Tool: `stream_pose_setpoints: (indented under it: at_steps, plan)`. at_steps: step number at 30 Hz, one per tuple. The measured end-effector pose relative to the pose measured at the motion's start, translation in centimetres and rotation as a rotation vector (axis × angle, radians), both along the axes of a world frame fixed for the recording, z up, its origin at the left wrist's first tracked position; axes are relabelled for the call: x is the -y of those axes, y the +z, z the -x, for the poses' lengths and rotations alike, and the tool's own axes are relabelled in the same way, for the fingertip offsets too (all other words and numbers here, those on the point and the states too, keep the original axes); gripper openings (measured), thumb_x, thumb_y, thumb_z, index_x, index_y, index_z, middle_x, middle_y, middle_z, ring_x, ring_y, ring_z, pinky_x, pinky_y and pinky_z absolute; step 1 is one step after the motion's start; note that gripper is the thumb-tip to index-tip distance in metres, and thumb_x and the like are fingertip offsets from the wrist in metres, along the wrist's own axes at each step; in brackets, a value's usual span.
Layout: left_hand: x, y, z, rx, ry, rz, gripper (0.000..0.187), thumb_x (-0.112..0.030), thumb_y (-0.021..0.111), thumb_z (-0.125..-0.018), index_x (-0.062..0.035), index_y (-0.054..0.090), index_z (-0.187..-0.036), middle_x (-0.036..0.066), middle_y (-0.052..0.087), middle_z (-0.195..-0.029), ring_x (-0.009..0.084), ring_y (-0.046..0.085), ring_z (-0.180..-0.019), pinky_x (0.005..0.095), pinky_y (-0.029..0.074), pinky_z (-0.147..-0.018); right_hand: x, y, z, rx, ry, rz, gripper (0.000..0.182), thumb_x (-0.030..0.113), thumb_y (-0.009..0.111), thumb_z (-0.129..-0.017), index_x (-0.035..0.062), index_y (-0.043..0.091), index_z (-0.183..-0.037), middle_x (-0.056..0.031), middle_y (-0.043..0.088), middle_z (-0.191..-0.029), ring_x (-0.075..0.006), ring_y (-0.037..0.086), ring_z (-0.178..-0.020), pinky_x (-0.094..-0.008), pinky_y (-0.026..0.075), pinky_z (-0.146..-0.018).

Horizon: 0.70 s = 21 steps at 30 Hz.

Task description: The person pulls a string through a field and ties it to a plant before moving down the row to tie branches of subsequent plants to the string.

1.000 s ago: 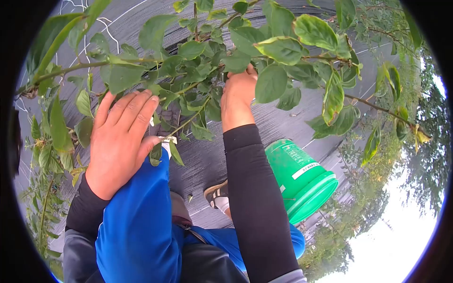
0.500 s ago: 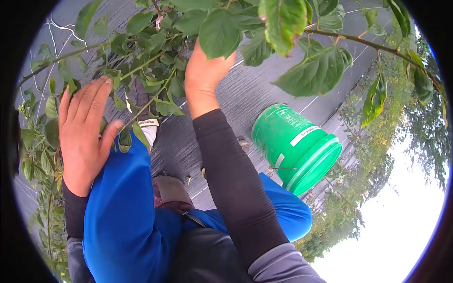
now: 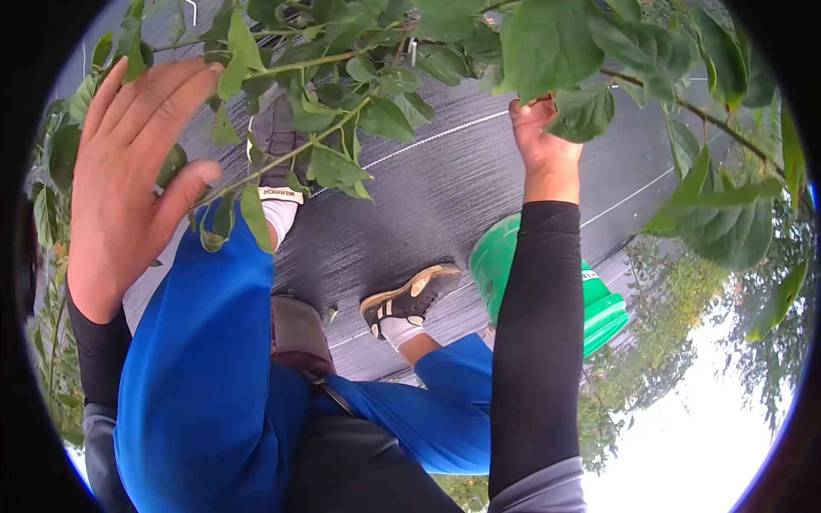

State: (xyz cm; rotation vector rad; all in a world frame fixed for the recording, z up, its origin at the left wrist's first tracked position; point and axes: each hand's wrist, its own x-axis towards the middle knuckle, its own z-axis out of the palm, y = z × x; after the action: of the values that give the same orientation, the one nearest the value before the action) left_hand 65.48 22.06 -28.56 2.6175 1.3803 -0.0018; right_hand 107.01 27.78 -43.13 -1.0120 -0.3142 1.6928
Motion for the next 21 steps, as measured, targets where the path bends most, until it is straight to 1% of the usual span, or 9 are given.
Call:
stream_pose_setpoints:
  at_steps: [4,6,8,10,12,13,14,15,21]
  plan:
    - [0.6,0.1,-0.7,0.052,0.046,0.042,0.056,-0.026,0.062,-0.074,-0.0073,0.05,-0.125,0.01,0.053,-0.123,0.0299,0.048,-0.114,0.0479,0.027,-0.106,-4.4,-2.4,-1.4,0.002,0.081,0.01,0.03,0.018,0.05,-0.086,0.002,0.057,-0.109,-0.0112,0.061,-0.097,-0.0208,0.055,-0.074,-0.0291,0.042,-0.058]
    - [1.4,-0.4,-0.5,0.116,0.101,0.074,0.057,-0.026,0.063,-0.073,-0.0066,0.049,-0.125,0.01,0.053,-0.123,0.03,0.048,-0.115,0.0487,0.027,-0.106,-6.1,-1.7,-3.2,0.016,0.117,0.001,0.029,0.018,0.05,-0.086,0.0023,0.057,-0.109,-0.0109,0.061,-0.096,-0.0204,0.055,-0.074,-0.0293,0.043,-0.059]
    - [1.6,-0.4,-0.3,0.115,0.111,0.104,0.06,-0.026,0.064,-0.071,-0.0063,0.048,-0.126,0.01,0.052,-0.124,0.029,0.048,-0.115,0.0489,0.026,-0.106,-4.6,0.2,-4.0,0.026,0.151,-0.014,0.028,0.018,0.051,-0.085,0.0027,0.058,-0.108,-0.0105,0.061,-0.096,-0.0201,0.056,-0.075,-0.0294,0.043,-0.059]
    - [1.8,-0.6,0.0,0.152,0.122,0.131,0.062,-0.024,0.066,-0.069,-0.0065,0.048,-0.126,0.009,0.052,-0.124,0.0287,0.048,-0.115,0.0486,0.026,-0.107,-5.4,0.4,-3.7,0.034,0.189,-0.031,0.027,0.018,0.051,-0.085,0.003,0.058,-0.107,-0.0102,0.061,-0.095,-0.0198,0.056,-0.075,-0.0296,0.044,-0.059]
    - [2.1,-0.7,-0.1,0.157,0.134,0.128,0.064,-0.022,0.067,-0.067,-0.0066,0.048,-0.126,0.009,0.052,-0.124,0.0282,0.048,-0.115,0.0475,0.029,-0.104,-4.8,1.2,-2.5,0.047,0.223,-0.047,0.026,0.018,0.052,-0.085,0.0034,0.058,-0.106,-0.0099,0.061,-0.095,-0.0195,0.056,-0.076,-0.0298,0.044,-0.06]
    - [2.2,-0.9,-0.1,0.205,0.16,0.166,0.065,-0.022,0.068,-0.067,-0.0067,0.048,-0.126,0.009,0.052,-0.125,0.0278,0.048,-0.116,0.0466,0.031,-0.102,-6.1,-0.4,-0.7,0.056,0.238,-0.057,0.026,0.018,0.052,-0.085,0.0036,0.058,-0.106,-0.0097,0.061,-0.095,-0.0194,0.056,-0.076,-0.0299,0.045,-0.06]
    - [2.2,-1.1,-0.1,0.254,0.185,0.203,0.065,-0.022,0.068,-0.066,-0.0068,0.048,-0.126,0.009,0.052,-0.125,0.0274,0.048,-0.117,0.0457,0.033,-0.1,-6.8,-0.6,-0.3,0.064,0.253,-0.067,0.026,0.018,0.053,-0.085,0.0037,0.058,-0.106,-0.0096,0.061,-0.095,-0.0192,0.056,-0.076,-0.0299,0.045,-0.06]
    - [2.1,-1.0,0.0,0.232,0.166,0.186,0.066,-0.022,0.069,-0.065,-0.0072,0.048,-0.126,0.008,0.052,-0.126,0.0261,0.048,-0.118,0.0439,0.036,-0.096,-5.0,1.1,-1.3,0.073,0.267,-0.075,0.025,0.018,0.053,-0.085,0.0039,0.058,-0.105,-0.0094,0.061,-0.094,-0.019,0.056,-0.077,-0.03,0.045,-0.06]
    - [2.3,-0.5,0.0,0.211,0.162,0.175,0.068,-0.021,0.07,-0.064,-0.0077,0.048,-0.127,0.008,0.052,-0.126,0.027,0.048,-0.116,0.045,0.034,-0.098,-4.7,1.9,-2.3,0.13,0.355,-0.086,0.023,0.018,0.055,-0.085,0.005,0.058,-0.103,-0.0084,0.062,-0.093,-0.0181,0.057,-0.078,-0.0305,0.047,-0.062]
